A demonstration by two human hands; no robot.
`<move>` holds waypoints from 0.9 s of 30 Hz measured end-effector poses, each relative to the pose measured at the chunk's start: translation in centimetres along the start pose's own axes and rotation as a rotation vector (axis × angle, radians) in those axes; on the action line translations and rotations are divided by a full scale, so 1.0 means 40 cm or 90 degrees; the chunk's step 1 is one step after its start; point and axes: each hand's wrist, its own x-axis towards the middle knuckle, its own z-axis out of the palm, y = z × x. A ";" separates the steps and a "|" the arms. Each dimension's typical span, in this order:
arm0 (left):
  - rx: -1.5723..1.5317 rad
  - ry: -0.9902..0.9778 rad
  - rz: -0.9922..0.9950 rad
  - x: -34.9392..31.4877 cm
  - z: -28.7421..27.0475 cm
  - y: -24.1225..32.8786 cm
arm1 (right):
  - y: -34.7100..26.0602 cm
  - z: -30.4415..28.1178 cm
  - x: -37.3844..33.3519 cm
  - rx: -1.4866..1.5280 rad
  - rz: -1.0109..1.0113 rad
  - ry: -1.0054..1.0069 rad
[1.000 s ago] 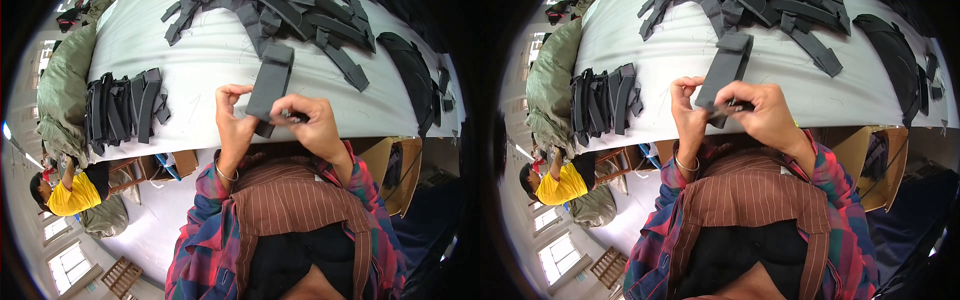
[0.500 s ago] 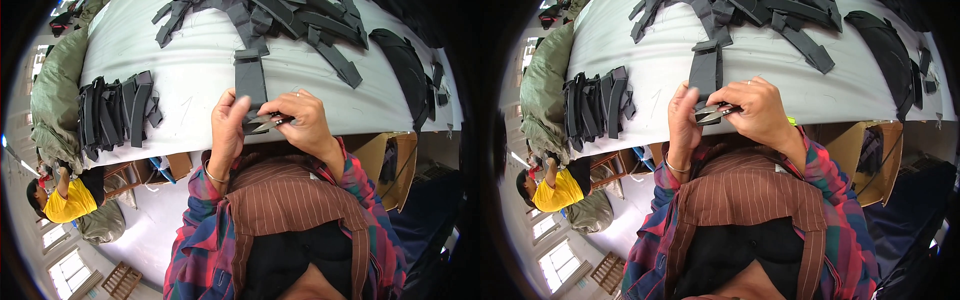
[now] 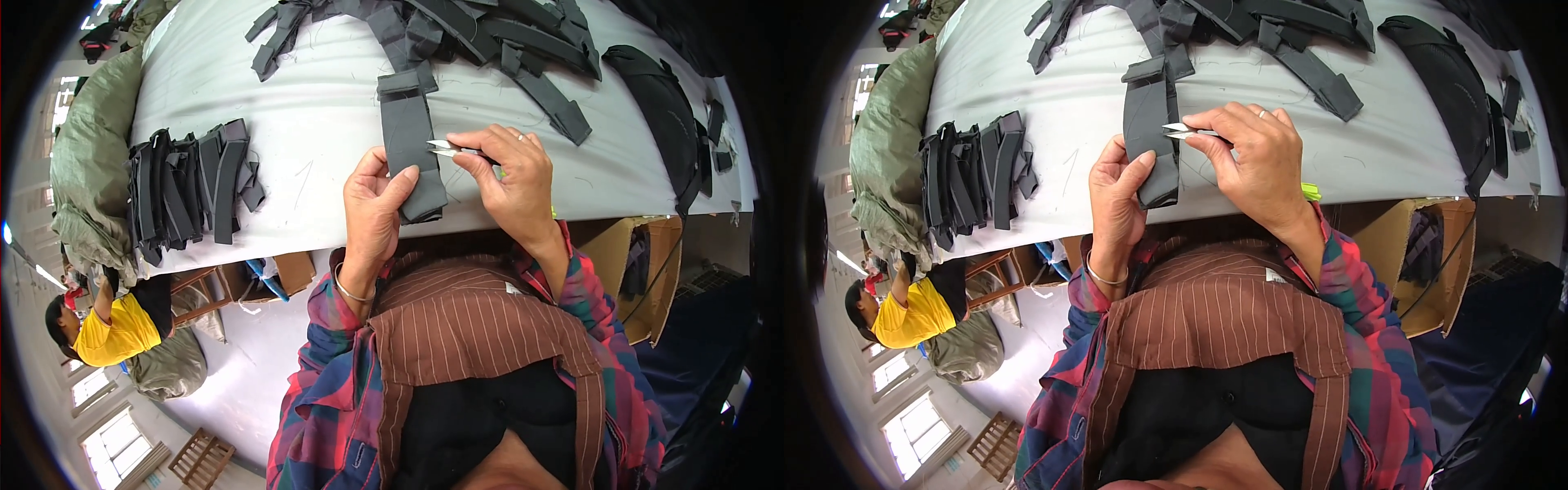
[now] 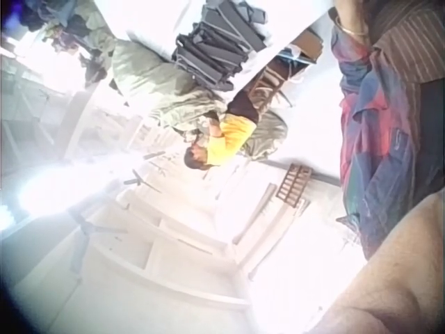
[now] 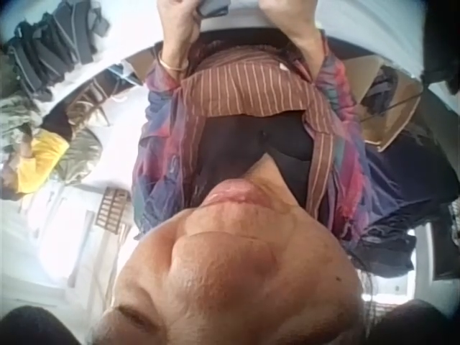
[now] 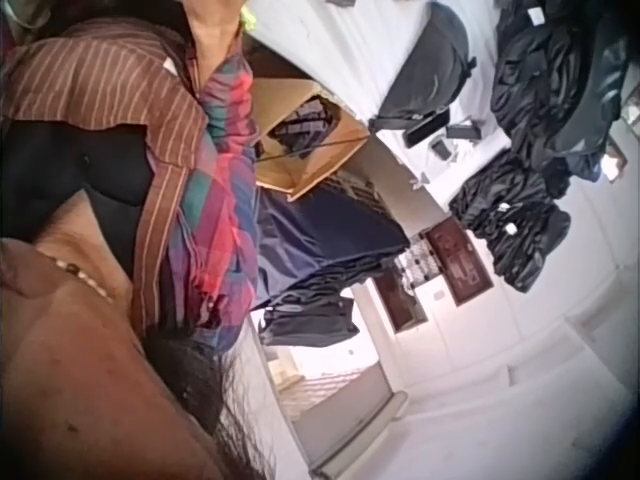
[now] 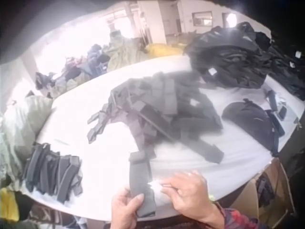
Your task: Using small scissors to trim and inspect black fabric components on a workshop table.
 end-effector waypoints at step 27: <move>-0.009 0.049 -0.056 -0.005 -0.006 -0.005 | 0.012 -0.013 0.013 0.069 0.025 -0.040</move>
